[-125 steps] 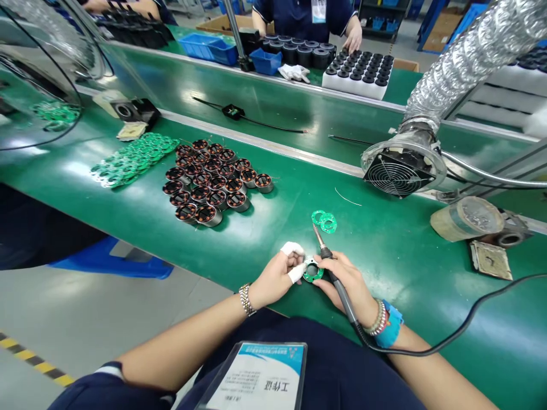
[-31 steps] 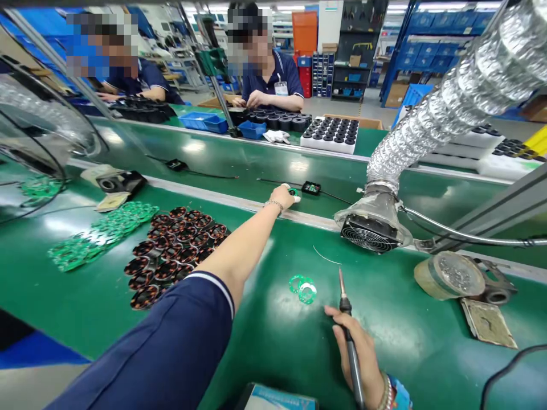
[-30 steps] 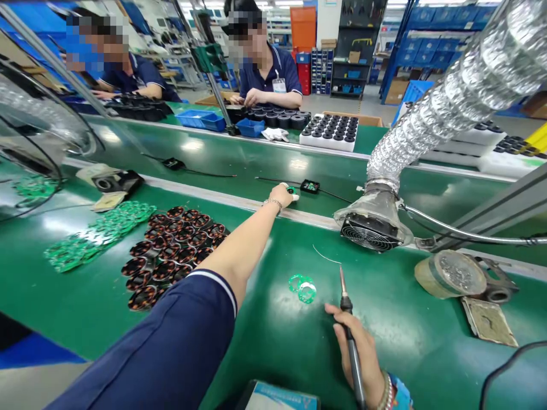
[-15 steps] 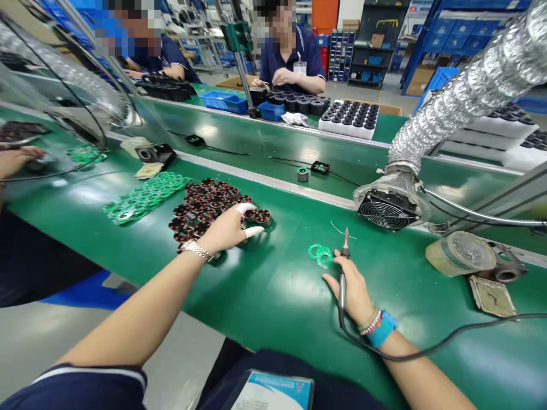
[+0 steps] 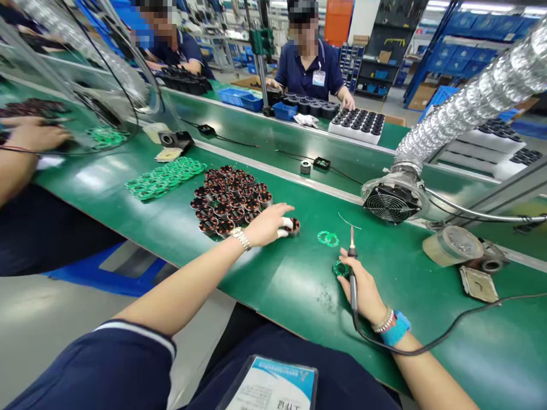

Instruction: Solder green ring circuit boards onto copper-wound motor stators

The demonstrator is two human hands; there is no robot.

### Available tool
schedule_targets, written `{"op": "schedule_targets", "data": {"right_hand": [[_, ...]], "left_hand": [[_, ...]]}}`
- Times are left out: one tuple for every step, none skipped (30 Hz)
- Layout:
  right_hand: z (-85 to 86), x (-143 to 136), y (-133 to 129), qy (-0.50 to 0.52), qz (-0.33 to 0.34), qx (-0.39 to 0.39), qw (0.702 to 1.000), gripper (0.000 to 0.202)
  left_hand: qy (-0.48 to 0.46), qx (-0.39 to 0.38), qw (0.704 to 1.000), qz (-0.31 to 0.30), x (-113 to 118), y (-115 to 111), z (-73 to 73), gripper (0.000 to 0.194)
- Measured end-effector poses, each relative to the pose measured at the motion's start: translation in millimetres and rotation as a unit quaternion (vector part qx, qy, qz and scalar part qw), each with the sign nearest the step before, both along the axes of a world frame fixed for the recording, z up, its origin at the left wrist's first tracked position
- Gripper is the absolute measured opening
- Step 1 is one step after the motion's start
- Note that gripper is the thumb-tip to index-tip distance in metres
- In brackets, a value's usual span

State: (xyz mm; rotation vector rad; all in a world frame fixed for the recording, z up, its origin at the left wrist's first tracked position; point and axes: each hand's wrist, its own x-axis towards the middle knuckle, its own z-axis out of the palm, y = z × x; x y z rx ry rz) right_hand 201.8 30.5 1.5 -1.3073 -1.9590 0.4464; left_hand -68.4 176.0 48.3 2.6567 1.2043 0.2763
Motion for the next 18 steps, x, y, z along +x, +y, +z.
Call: {"op": "schedule_targets", "data": {"right_hand": [[1.0, 2, -11, 0.003, 0.029, -0.019, 0.999, 0.036], [2.0, 3, -20, 0.005, 0.056, -0.036, 0.998, 0.035], [3.2, 3, -28, 0.005, 0.077, -0.050, 0.996, 0.034], [4.7, 2, -33, 0.004, 0.092, -0.061, 0.994, 0.033], [6.7, 1, -37, 0.003, 0.099, -0.066, 0.993, 0.033], [9.3, -1, -39, 0.001, 0.097, -0.065, 0.993, 0.032], [12.5, -3, -40, 0.000, 0.088, -0.056, 0.995, 0.031], [16.1, -5, -39, 0.001, 0.074, -0.044, 0.996, 0.031], [20.0, -8, -38, 0.003, 0.062, -0.029, 0.998, 0.031], [23.9, -12, -36, 0.005, 0.052, -0.017, 0.998, 0.031], [27.5, -17, -34, 0.007, 0.050, -0.009, 0.999, 0.032], [30.7, -22, -32, 0.009, 0.053, -0.003, 0.999, 0.032], [33.3, -27, -30, 0.009, 0.062, 0.001, 0.998, 0.032], [35.3, -32, -28, 0.008, 0.070, 0.007, 0.997, 0.030], [36.6, -37, -26, 0.008, 0.074, 0.015, 0.997, 0.027], [37.4, -41, -24, 0.009, 0.073, 0.022, 0.997, 0.023], [37.6, -44, -24, 0.013, 0.065, 0.024, 0.997, 0.018], [37.5, -45, -23, 0.022, 0.050, 0.018, 0.998, 0.015]], "left_hand": [[-0.025, -0.036, 0.997, -0.058, 1, -15, -1.0, 0.016], [-0.054, -0.075, 0.990, -0.103, 2, -31, -2.4, 0.016], [-0.083, -0.118, 0.980, -0.135, 3, -46, -4.2, 0.018], [-0.114, -0.158, 0.970, -0.147, 3, -61, -6.7, 0.022], [-0.144, -0.191, 0.961, -0.141, 4, -74, -9.7, 0.027], [-0.169, -0.213, 0.955, -0.120, 4, -86, -13.2, 0.036], [-0.185, -0.224, 0.953, -0.089, 5, -97, -17.1, 0.048], [-0.193, -0.222, 0.954, -0.057, 6, -106, -21.2, 0.062], [-0.194, -0.212, 0.957, -0.031, 8, -113, -25.1, 0.073], [-0.189, -0.197, 0.962, -0.014, 11, -119, -28.7, 0.080], [-0.185, -0.182, 0.966, -0.008, 15, -124, -31.6, 0.082], [-0.182, -0.170, 0.968, -0.008, 20, -128, -33.9, 0.082], [-0.183, -0.163, 0.969, -0.009, 25, -131, -35.3, 0.079], [-0.185, -0.162, 0.969, -0.006, 30, -133, -36.0, 0.075], [-0.189, -0.164, 0.968, 0.000, 35, -135, -35.9, 0.070], [-0.193, -0.169, 0.966, 0.007, 38, -136, -35.2, 0.065], [-0.200, -0.176, 0.964, 0.013, 41, -137, -33.8, 0.060], [-0.208, -0.185, 0.960, 0.017, 43, -137, -32.1, 0.054]]}}
